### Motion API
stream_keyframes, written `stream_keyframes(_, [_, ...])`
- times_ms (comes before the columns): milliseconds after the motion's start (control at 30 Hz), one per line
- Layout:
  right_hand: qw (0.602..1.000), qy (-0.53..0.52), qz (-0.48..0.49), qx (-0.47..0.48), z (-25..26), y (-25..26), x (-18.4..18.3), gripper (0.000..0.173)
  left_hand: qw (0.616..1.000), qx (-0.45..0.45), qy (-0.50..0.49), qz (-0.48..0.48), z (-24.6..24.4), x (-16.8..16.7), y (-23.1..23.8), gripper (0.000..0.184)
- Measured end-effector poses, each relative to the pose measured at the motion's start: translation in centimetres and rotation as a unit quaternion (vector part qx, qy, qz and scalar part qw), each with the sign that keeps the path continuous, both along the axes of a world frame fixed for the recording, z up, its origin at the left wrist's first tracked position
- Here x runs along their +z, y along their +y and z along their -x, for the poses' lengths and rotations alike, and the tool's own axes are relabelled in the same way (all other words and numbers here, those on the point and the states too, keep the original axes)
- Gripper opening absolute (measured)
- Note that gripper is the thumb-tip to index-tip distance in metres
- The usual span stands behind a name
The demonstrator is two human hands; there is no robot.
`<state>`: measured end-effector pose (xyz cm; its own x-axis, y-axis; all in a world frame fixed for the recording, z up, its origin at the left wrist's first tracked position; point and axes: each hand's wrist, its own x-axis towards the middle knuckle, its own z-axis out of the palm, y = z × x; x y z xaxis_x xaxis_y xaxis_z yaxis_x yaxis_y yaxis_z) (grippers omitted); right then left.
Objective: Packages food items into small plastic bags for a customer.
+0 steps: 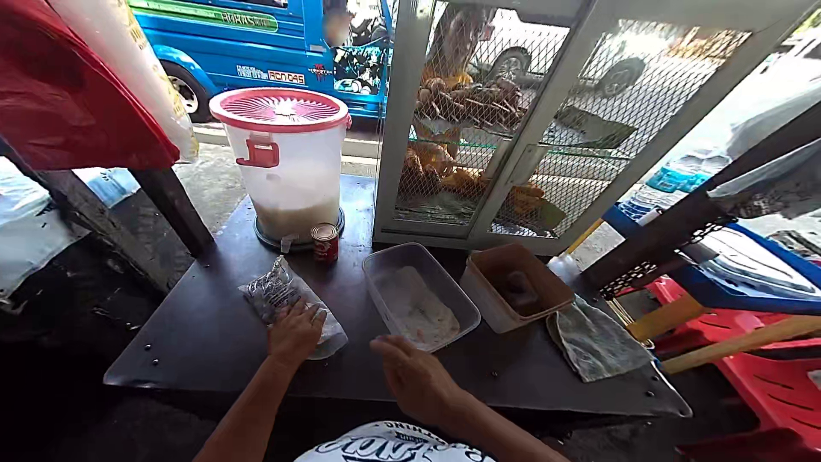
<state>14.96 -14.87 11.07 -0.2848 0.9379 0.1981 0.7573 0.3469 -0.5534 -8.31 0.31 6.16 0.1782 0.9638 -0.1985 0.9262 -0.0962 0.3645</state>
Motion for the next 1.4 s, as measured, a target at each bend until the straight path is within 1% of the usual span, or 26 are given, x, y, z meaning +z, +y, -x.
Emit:
stream_keyframes(67, [0.991,-0.033,0.094,0.092,3.1,2.5,-0.4,0.041,1.000,0.003,-0.006,0.013,-0.1,0.1,0.0,0.054])
stream_keyframes(133, [0.974,-0.089,0.182,0.102,5.6,5.4,-2.1,0.055,0.999,0.002,-0.027,0.018,0.0,0.0,-0.3,0.055])
stream_keyframes(167, [0.971,-0.103,0.196,0.092,6.5,6.6,-3.3,0.059,0.999,0.001,-0.050,0.017,0.2,-0.1,-0.6,0.056])
stream_keyframes(200, [0.972,-0.110,0.191,0.085,7.1,7.4,-4.5,0.056,0.997,-0.004,-0.082,0.003,0.6,-0.3,-0.9,0.056])
stream_keyframes(300, [0.981,-0.097,0.150,0.075,7.5,8.1,-7.3,0.035,0.975,-0.061,-0.198,-0.083,2.3,-2.6,-1.9,0.055])
stream_keyframes(367, [0.986,-0.078,0.129,0.067,7.2,8.1,-8.1,0.030,0.954,-0.105,-0.250,-0.130,3.3,-4.5,-2.6,0.052])
stream_keyframes(400, [0.988,-0.069,0.127,0.061,7.2,8.1,-8.3,0.031,0.946,-0.117,-0.261,-0.154,3.6,-5.4,-2.7,0.047])
stream_keyframes(467, [0.987,-0.063,0.141,0.048,7.4,8.4,-7.9,0.043,0.936,-0.115,-0.265,-0.200,3.9,-6.6,-2.5,0.038])
stream_keyframes(500, [0.987,-0.066,0.144,0.044,7.7,8.7,-7.7,0.047,0.937,-0.106,-0.255,-0.215,3.9,-6.7,-2.2,0.034])
stream_keyframes(533, [0.987,-0.070,0.142,0.040,7.9,9.0,-7.6,0.046,0.940,-0.097,-0.245,-0.218,3.8,-6.3,-1.8,0.031])
stream_keyframes(567, [0.987,-0.074,0.136,0.036,8.0,9.4,-7.5,0.041,0.943,-0.089,-0.238,-0.213,3.5,-5.7,-1.5,0.030])
stream_keyframes(633, [0.987,-0.066,0.143,0.025,7.6,9.8,-6.9,0.031,0.954,-0.086,-0.226,-0.175,3.1,-3.8,-1.0,0.028])
stream_keyframes(700, [0.983,-0.037,0.182,0.002,7.1,9.8,-6.1,0.031,0.959,-0.088,-0.228,-0.141,3.2,-3.1,-0.4,0.027])
stream_keyframes(767, [0.983,0.001,0.185,-0.021,6.5,9.7,-7.3,0.031,0.956,-0.089,-0.250,-0.126,3.7,-3.6,0.0,0.026])
stream_keyframes(833, [0.985,0.033,0.165,-0.033,6.6,9.5,-7.8,0.037,0.950,-0.082,-0.279,-0.112,3.9,-3.6,0.1,0.027])
stream_keyframes(900, [0.989,0.042,0.135,-0.041,7.0,9.3,-7.7,0.038,0.946,-0.072,-0.297,-0.104,3.5,-3.1,-0.1,0.028])
stream_keyframes(967, [0.990,0.022,0.131,-0.049,7.6,9.3,-7.5,0.040,0.945,-0.069,-0.302,-0.105,3.0,-2.9,-0.2,0.028])
stream_keyframes(1033, [0.988,-0.011,0.147,-0.054,8.0,9.8,-7.3,0.048,0.946,-0.069,-0.298,-0.110,2.7,-3.0,-0.3,0.027])
stream_keyframes(1067, [0.986,-0.027,0.157,-0.055,8.1,10.1,-7.2,0.048,0.947,-0.070,-0.293,-0.110,2.6,-3.0,-0.3,0.028])
stream_keyframes(1133, [0.988,-0.041,0.137,-0.055,8.2,10.3,-7.9,0.032,0.951,-0.072,-0.282,-0.108,2.7,-3.2,-0.6,0.028])
stream_keyframes(1200, [0.990,-0.032,0.123,-0.060,8.2,10.0,-7.7,0.024,0.953,-0.084,-0.263,-0.123,3.0,-3.3,-0.9,0.028])
stream_keyframes(1267, [0.987,-0.001,0.152,-0.053,7.4,9.4,-6.3,0.026,0.953,-0.095,-0.255,-0.133,3.1,-3.7,-0.8,0.030])
stream_keyframes(1333, [0.985,0.041,0.159,-0.049,6.4,8.3,-5.0,0.031,0.955,-0.084,-0.248,-0.142,3.5,-3.9,-0.8,0.035])
stream_keyframes(1367, [0.985,0.063,0.153,-0.051,5.9,7.8,-4.3,0.032,0.954,-0.073,-0.240,-0.164,3.5,-3.7,-1.2,0.037])
stream_keyframes(1400, [0.985,0.076,0.144,-0.052,5.5,7.3,-3.6,0.032,0.949,-0.068,-0.229,-0.206,3.4,-3.3,-1.7,0.039])
